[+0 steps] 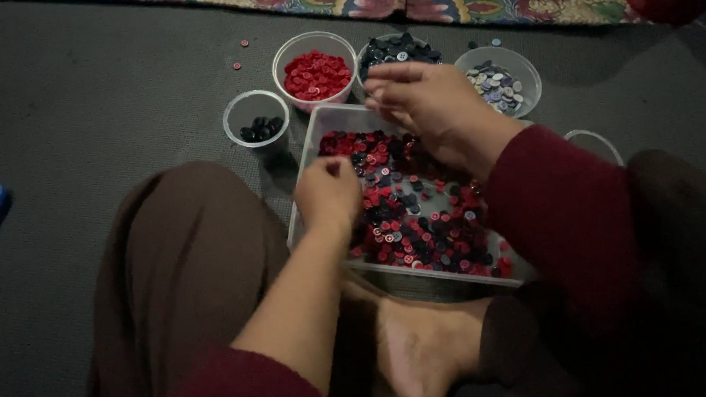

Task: Sorting various colored buttons from a large tray into smaller individual cups based on color.

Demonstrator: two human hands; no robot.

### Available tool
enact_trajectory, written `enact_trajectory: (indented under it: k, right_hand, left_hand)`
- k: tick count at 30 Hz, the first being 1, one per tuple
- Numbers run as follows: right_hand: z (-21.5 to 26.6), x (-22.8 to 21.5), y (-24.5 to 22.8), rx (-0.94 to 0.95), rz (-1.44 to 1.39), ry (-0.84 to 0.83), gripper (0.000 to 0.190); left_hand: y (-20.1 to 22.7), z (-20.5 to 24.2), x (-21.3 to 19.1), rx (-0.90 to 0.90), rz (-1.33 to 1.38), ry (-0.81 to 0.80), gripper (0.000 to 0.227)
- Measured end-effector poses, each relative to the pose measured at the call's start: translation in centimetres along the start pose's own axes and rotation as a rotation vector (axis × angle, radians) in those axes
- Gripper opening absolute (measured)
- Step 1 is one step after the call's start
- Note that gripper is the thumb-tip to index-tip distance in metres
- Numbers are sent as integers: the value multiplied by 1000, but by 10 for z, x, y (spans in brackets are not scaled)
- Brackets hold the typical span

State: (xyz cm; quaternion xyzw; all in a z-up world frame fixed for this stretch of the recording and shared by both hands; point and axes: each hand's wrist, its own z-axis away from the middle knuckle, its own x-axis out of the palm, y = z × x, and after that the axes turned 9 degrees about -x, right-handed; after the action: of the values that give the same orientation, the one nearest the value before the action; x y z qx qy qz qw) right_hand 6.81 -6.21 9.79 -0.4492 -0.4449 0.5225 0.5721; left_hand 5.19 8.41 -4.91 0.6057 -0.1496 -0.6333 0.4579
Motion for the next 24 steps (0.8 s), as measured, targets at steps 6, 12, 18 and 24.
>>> enact_trajectory:
  k: [6,12,18,24]
  right_hand:
    - [15,-26,86,-29,723,55,27]
    - [22,-31,133,-52,994,-82,22]
    - [13,-17,136,-144,1146,-140,29]
    - [22,-23,126,-57,1053,-100,18]
  left_hand:
    - [12,22,-23,10,-345,-202,32]
    - [7,22,-12,36,-427,-277,37]
    - [8,22,-18,49,-441,-343,21]
    - [24,32,-37,8,-457,-367,25]
